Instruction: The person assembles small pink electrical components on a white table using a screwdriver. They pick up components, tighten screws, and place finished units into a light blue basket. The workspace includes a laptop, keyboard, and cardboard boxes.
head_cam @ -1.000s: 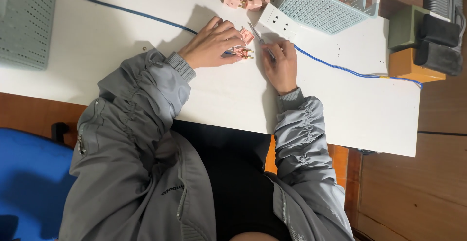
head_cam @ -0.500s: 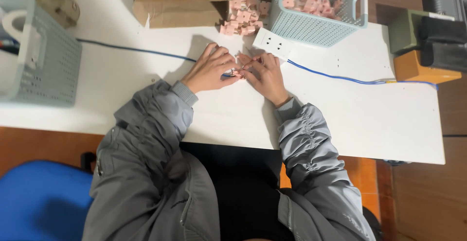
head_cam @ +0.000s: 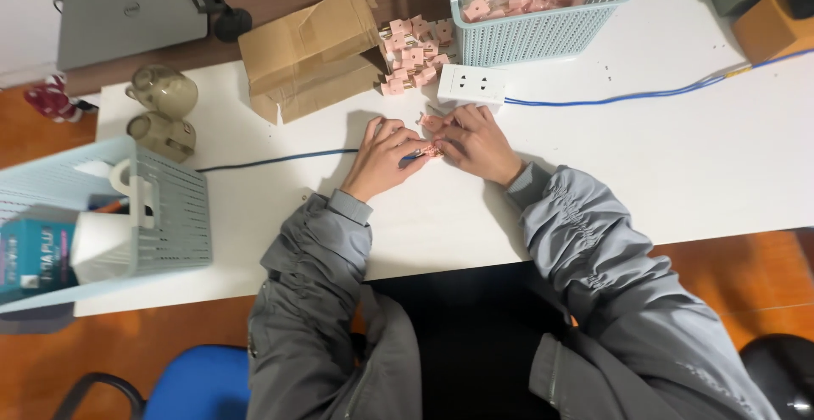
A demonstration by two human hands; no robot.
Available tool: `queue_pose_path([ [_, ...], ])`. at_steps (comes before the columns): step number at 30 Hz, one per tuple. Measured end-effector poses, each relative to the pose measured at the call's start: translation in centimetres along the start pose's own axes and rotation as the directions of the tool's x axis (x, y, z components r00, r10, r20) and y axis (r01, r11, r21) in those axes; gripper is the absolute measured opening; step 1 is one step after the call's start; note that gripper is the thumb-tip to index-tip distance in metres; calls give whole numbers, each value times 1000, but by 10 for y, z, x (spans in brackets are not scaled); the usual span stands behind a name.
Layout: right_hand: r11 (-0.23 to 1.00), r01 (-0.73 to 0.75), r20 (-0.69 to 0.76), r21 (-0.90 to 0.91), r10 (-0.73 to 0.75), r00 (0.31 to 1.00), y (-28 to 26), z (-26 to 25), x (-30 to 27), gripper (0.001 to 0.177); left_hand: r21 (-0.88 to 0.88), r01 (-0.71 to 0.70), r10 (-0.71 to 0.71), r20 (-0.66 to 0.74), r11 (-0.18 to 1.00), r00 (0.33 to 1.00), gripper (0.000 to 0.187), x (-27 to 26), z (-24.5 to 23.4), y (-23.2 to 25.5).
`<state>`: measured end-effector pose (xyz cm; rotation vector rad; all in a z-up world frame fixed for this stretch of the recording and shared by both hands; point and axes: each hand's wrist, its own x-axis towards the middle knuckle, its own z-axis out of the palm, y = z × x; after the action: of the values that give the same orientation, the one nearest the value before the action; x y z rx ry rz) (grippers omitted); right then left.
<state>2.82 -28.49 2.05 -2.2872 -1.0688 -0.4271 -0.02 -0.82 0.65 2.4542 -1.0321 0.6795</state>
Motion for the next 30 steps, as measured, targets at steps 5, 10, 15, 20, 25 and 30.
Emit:
queue_pose_path([
  [5, 999, -27, -7, -25, 27, 1000, 3, -1, 3, 29, -25, 17, -17, 10, 1000, 1000, 20, 4, -7, 5],
  [10, 997, -70, 76, -20, 72, 994, 2, 1, 1, 24, -27, 8, -8, -4, 1000, 1000, 22, 6, -9, 10],
  [15, 999, -30, 45, -15, 31, 999, -1, -3, 2, 24, -33, 19, -20, -13, 999, 1000, 19, 9, -14, 14],
  [20, 998, -62, 49, -5, 62, 997, 4, 2, 0, 26, -31, 20, -21, -20, 999, 1000, 19, 5, -8, 11],
  [25, 998, -43, 87, 38, 40, 995, -3, -6, 2, 22, -49, 19, -20, -17, 999, 1000, 20, 4, -4, 9],
  [30, 997, -77, 84, -7, 77, 993, -4, -11, 3, 27, -61, 26, -27, -10, 998, 1000, 20, 4, -4, 10],
])
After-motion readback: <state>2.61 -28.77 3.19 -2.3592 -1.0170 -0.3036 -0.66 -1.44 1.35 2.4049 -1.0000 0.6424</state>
